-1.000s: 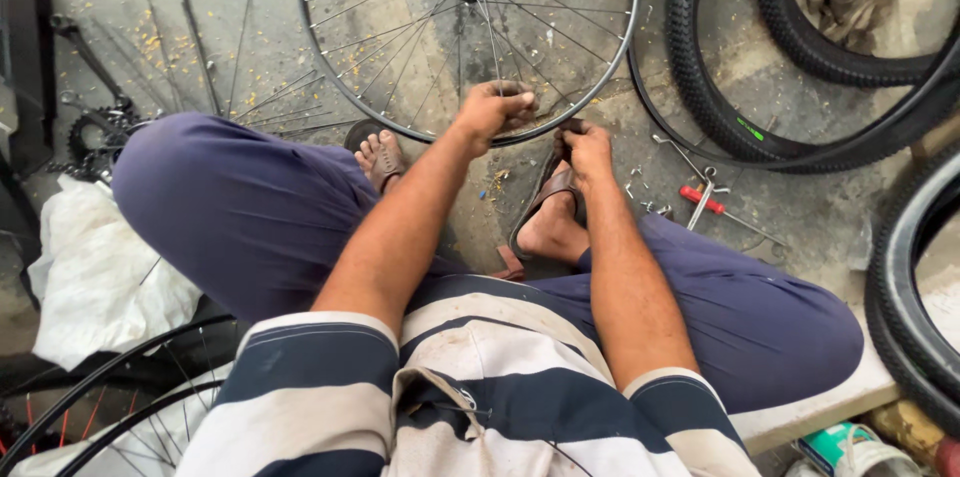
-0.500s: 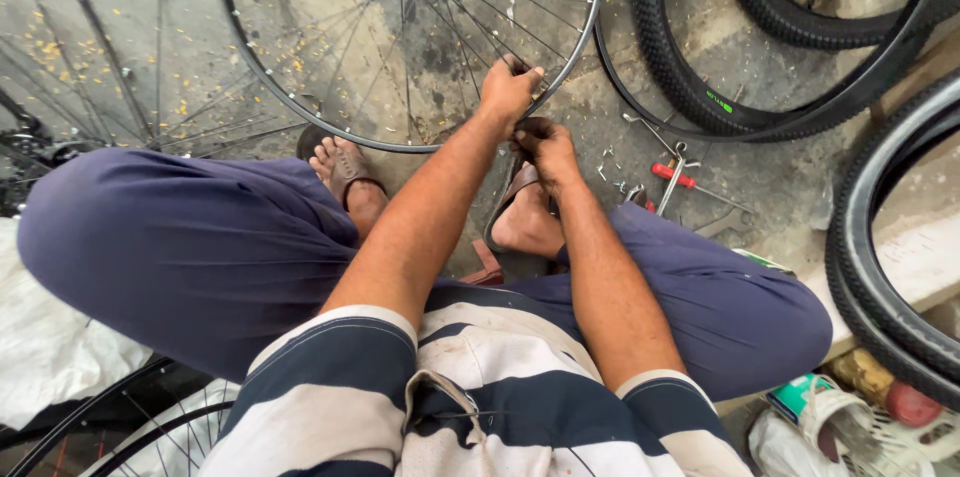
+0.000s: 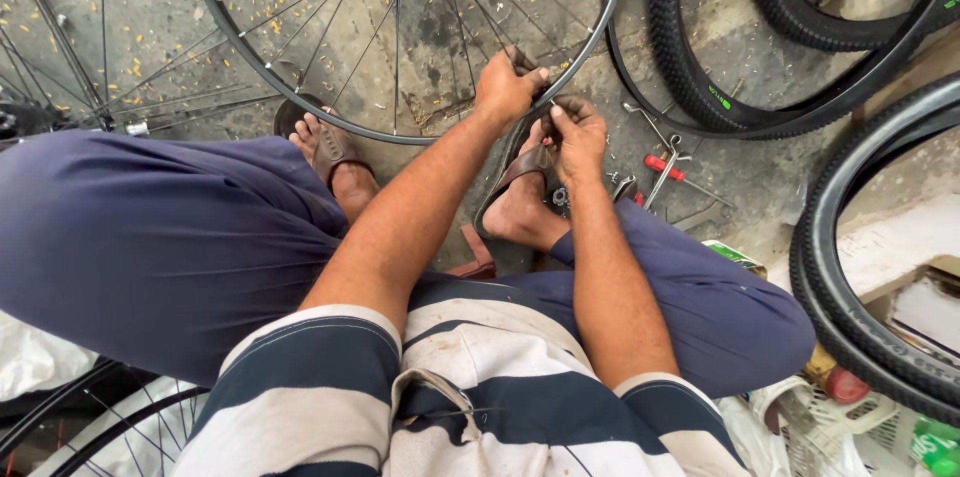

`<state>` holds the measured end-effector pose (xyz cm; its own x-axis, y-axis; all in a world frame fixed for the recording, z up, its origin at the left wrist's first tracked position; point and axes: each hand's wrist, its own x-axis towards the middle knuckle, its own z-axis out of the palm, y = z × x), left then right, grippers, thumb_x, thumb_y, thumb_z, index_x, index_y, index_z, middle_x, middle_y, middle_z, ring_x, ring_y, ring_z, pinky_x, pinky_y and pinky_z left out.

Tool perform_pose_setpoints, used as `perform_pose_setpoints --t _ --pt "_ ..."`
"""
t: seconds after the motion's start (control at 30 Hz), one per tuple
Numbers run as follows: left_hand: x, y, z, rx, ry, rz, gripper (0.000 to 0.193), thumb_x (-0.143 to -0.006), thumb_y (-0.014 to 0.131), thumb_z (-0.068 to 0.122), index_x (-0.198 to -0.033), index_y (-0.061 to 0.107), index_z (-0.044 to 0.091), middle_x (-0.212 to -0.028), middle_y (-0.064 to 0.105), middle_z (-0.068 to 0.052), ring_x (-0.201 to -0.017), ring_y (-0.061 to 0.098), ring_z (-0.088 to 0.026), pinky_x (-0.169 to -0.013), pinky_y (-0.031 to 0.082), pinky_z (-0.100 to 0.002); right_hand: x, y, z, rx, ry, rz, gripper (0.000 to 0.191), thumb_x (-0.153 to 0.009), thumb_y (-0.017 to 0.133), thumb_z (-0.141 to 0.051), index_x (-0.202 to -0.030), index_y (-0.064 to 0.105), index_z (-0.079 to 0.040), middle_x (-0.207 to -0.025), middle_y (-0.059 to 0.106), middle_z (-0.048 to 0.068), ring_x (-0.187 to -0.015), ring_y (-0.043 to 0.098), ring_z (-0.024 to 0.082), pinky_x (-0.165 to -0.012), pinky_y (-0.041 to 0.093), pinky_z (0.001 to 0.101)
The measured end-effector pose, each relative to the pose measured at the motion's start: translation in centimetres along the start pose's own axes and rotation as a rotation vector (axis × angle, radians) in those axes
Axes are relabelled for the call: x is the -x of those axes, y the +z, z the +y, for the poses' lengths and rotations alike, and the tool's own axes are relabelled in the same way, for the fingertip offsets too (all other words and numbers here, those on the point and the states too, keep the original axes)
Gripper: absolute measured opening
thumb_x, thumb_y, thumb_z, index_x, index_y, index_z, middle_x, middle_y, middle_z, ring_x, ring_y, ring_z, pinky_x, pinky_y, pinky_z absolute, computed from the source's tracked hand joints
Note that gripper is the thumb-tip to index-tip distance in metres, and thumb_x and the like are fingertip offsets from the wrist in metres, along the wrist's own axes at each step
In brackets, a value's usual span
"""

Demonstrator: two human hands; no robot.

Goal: The person sits on the floor and installs a tire onto a bicycle wheel rim, then removes the tire and reassembles the wheel with spokes. The person handles the rim, tire, and spokes by hand, using tools visible nearby.

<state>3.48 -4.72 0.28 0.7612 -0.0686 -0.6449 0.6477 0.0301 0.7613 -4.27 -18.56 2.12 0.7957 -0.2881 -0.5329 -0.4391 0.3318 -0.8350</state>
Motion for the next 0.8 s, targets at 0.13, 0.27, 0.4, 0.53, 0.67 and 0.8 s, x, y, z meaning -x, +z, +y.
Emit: perform_pose_setpoints --t 0.13,0.27,0.4,0.53,0.67,0.8 --pt "0.0 -0.1 -0.7 0.057 0.058 -0.006 0.02 -0.084 0.081 0.013 -0.095 0.065 0.005 -0.079 0.074 -0.005 -0.069 0.07 -0.013 -0.063 0.056 -0.031 -0.2 0.8 0.0 0.011 -0.072 0.005 0.006 -0.096 0.066 0.005 -0.102 0.066 0.002 -0.08 0.069 0.008 -0.052 0.058 0.012 -0.044 0.047 0.024" --pt "0.2 -0.4 -1.6 0.071 0.076 0.0 0.02 -0.084 0.081 0.013 -0.093 0.066 0.006 -0.078 0.074 -0.003 -0.068 0.07 -0.012 -0.063 0.057 -0.03 -0.5 1.4 -0.1 0.078 -0.128 0.104 0.014 -0.09 0.069 0.009 -0.098 0.063 -0.001 -0.082 0.067 0.007 -0.052 0.057 0.012 -0.041 0.045 0.0244" --pt "0.2 -0.4 -1.8 0.092 0.096 0.0 0.021 -0.084 0.082 0.013 -0.094 0.065 0.006 -0.078 0.072 -0.003 -0.069 0.068 -0.011 -0.064 0.056 -0.03 -0.8 1.9 -0.2 0.208 -0.244 0.125 0.027 -0.086 0.075 0.012 -0.095 0.058 -0.007 -0.089 0.061 0.004 -0.067 0.058 0.01 -0.048 0.047 0.0234" --pt "0.2 -0.3 -1.6 0.082 0.087 0.011 0.021 -0.083 0.082 0.013 -0.094 0.065 0.006 -0.078 0.072 -0.003 -0.069 0.068 -0.012 -0.064 0.056 -0.03 -0.7 1.6 -0.2 0.145 -0.188 0.037 0.029 -0.085 0.073 0.011 -0.092 0.054 -0.009 -0.091 0.066 0.005 -0.072 0.059 0.01 -0.05 0.047 0.0228" --pt "0.4 -0.4 -1.5 0.036 0.086 0.019 0.022 -0.083 0.082 0.015 -0.094 0.066 0.006 -0.079 0.072 -0.002 -0.071 0.068 -0.011 -0.066 0.055 -0.03 -0.8 1.5 -0.1 0.181 -0.272 -0.001 0.029 -0.089 0.074 0.013 -0.095 0.055 -0.008 -0.093 0.064 0.004 -0.077 0.059 0.01 -0.058 0.048 0.0232" --pt "0.4 -0.4 -1.7 0.031 0.079 0.022 0.022 -0.083 0.081 0.015 -0.096 0.065 0.007 -0.078 0.071 -0.002 -0.07 0.067 -0.011 -0.065 0.055 -0.03 -0.9 1.8 -0.1 0.273 -0.274 0.067 0.028 -0.087 0.074 0.012 -0.092 0.055 -0.008 -0.089 0.063 0.003 -0.072 0.057 0.009 -0.052 0.047 0.0228"
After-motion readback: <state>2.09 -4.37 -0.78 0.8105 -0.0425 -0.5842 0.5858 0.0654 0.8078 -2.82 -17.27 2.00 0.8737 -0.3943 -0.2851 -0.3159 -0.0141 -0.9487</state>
